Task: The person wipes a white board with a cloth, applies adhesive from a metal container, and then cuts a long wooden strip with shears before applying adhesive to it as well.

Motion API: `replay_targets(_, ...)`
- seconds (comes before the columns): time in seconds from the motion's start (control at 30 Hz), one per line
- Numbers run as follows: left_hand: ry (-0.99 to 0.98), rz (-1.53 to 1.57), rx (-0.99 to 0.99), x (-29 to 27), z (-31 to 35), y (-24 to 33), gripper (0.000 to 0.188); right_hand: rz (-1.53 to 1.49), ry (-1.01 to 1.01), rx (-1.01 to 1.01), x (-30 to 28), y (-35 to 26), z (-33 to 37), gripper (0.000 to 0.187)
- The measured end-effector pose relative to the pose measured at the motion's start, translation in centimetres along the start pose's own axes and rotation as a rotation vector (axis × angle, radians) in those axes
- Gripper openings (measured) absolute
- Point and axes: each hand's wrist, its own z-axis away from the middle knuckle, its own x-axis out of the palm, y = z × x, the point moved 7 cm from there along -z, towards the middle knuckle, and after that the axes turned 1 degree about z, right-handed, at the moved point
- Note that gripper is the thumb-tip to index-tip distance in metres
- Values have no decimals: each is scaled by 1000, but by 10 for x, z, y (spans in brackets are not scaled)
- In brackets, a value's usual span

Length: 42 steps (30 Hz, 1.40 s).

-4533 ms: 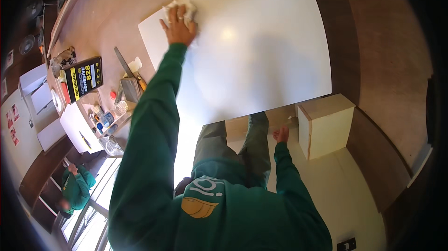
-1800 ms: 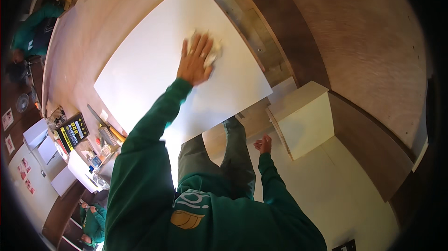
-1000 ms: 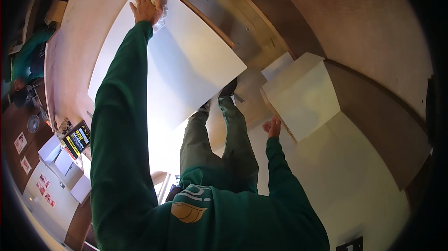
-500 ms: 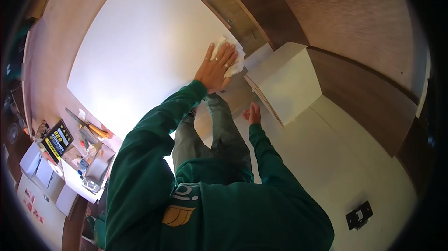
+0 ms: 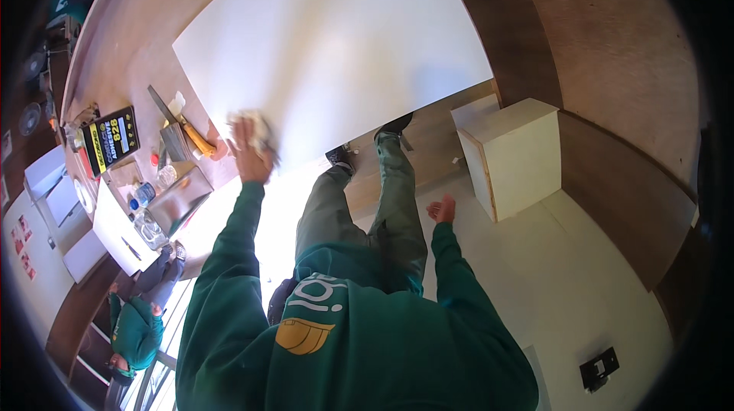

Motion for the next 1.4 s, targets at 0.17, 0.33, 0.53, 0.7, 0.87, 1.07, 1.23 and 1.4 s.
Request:
replay_targets(0.17, 326, 302, -186, -13, -120, -48, 66, 170, -60, -120, 31, 17, 9, 44)
replay_targets(0.33, 303, 218, 175, 14, -101, 98, 71, 284, -181, -196, 95, -8, 38, 46)
replay_targets(0.53, -3, 228, 240, 4, 14, 132, 84, 330, -253, -435, 108, -52, 66, 49)
replay_targets(0.7, 41, 191, -28, -12, 69, 7, 89, 394, -234, -330, 103, -33, 52, 45)
replay_targets(0.87, 267, 78, -47, -37, 2, -74, 77, 499, -207, -246, 134, 5, 71, 43)
replay_targets(1.07, 74, 173, 2, -5, 104, -30, 85, 459, -304, -345, 155, -8, 104, 44)
replay_targets(1.23, -74, 56, 59, -13, 99, 37, 92, 520, -313, -366, 158, -2, 97, 44)
replay_targets(1.4, -29, 180, 85, -1, 111, 51, 87, 563, -356, -418, 176, -11, 144, 45)
